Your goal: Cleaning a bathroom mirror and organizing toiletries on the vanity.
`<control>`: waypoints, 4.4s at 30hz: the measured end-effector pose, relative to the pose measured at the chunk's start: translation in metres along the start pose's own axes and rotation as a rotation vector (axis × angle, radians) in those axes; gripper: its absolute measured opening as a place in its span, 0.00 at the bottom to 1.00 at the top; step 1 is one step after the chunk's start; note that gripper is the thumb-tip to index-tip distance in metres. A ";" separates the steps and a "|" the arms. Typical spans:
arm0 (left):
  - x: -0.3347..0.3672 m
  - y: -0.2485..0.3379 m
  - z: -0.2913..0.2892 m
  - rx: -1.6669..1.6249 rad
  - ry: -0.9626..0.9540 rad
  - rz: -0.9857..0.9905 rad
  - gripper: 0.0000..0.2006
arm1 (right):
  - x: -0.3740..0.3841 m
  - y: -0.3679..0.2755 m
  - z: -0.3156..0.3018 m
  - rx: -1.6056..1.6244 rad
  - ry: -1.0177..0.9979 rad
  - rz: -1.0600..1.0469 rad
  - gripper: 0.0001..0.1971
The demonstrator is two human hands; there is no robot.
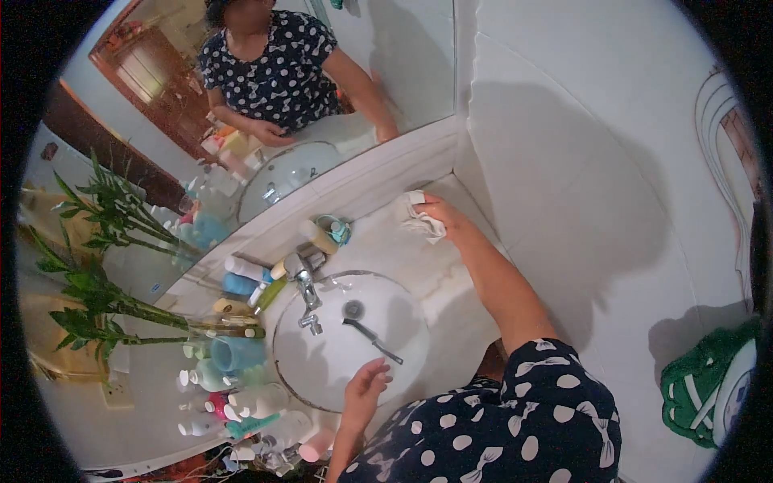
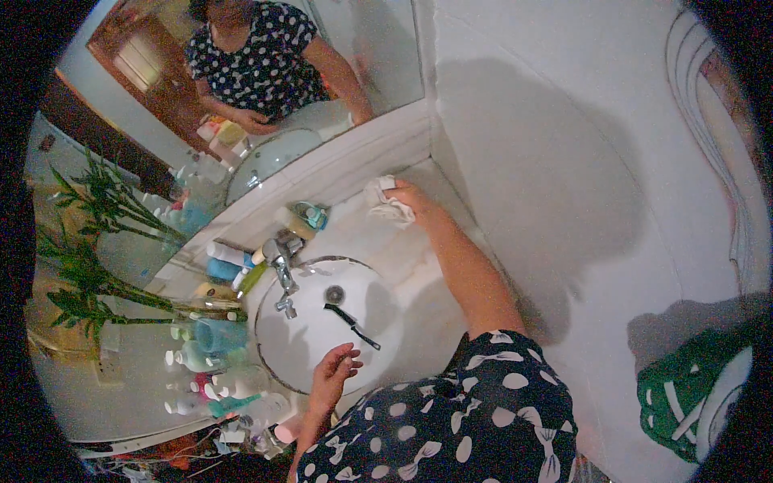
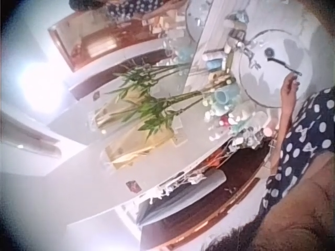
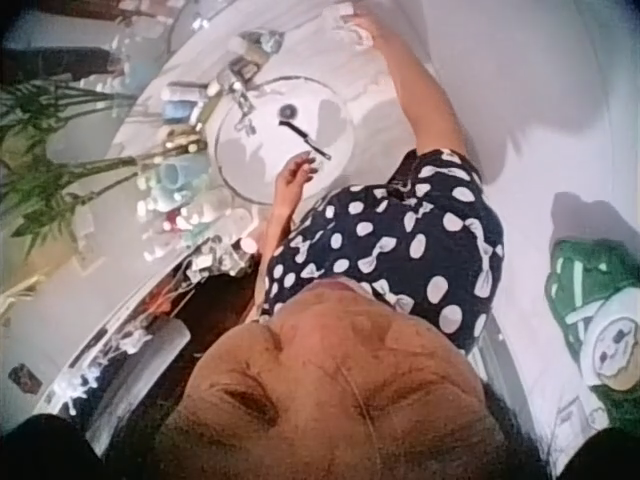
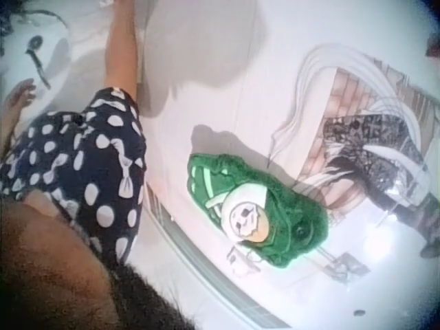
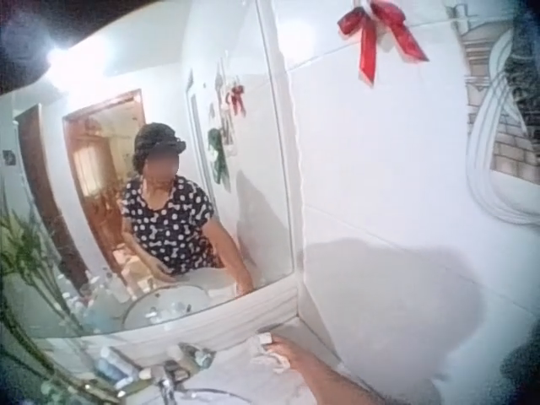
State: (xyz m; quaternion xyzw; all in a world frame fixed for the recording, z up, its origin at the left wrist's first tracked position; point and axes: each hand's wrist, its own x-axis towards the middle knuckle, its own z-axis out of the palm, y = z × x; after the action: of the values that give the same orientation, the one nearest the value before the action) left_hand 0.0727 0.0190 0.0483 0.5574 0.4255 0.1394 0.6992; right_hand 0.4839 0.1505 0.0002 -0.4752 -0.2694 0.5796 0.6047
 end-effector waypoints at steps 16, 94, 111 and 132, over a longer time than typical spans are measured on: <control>-0.016 -0.007 0.005 -0.044 0.020 -0.048 0.17 | -0.063 0.017 -0.024 -1.512 0.741 -0.224 0.15; 0.013 -0.009 0.002 -0.049 0.019 -0.114 0.16 | 0.052 0.007 -0.037 -1.907 0.903 -0.038 0.13; 0.001 -0.017 0.009 -0.008 -0.122 -0.109 0.17 | -0.170 0.055 -0.032 -2.050 0.770 -0.148 0.20; -0.009 -0.004 0.013 -0.075 0.021 -0.096 0.17 | 0.005 -0.007 -0.048 -2.056 0.559 0.007 0.11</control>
State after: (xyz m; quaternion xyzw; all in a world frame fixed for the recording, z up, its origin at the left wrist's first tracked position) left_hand 0.0757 0.0034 0.0483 0.5084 0.4537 0.1275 0.7207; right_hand 0.5299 0.1437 -0.0143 -0.8744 -0.4798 -0.0541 -0.0481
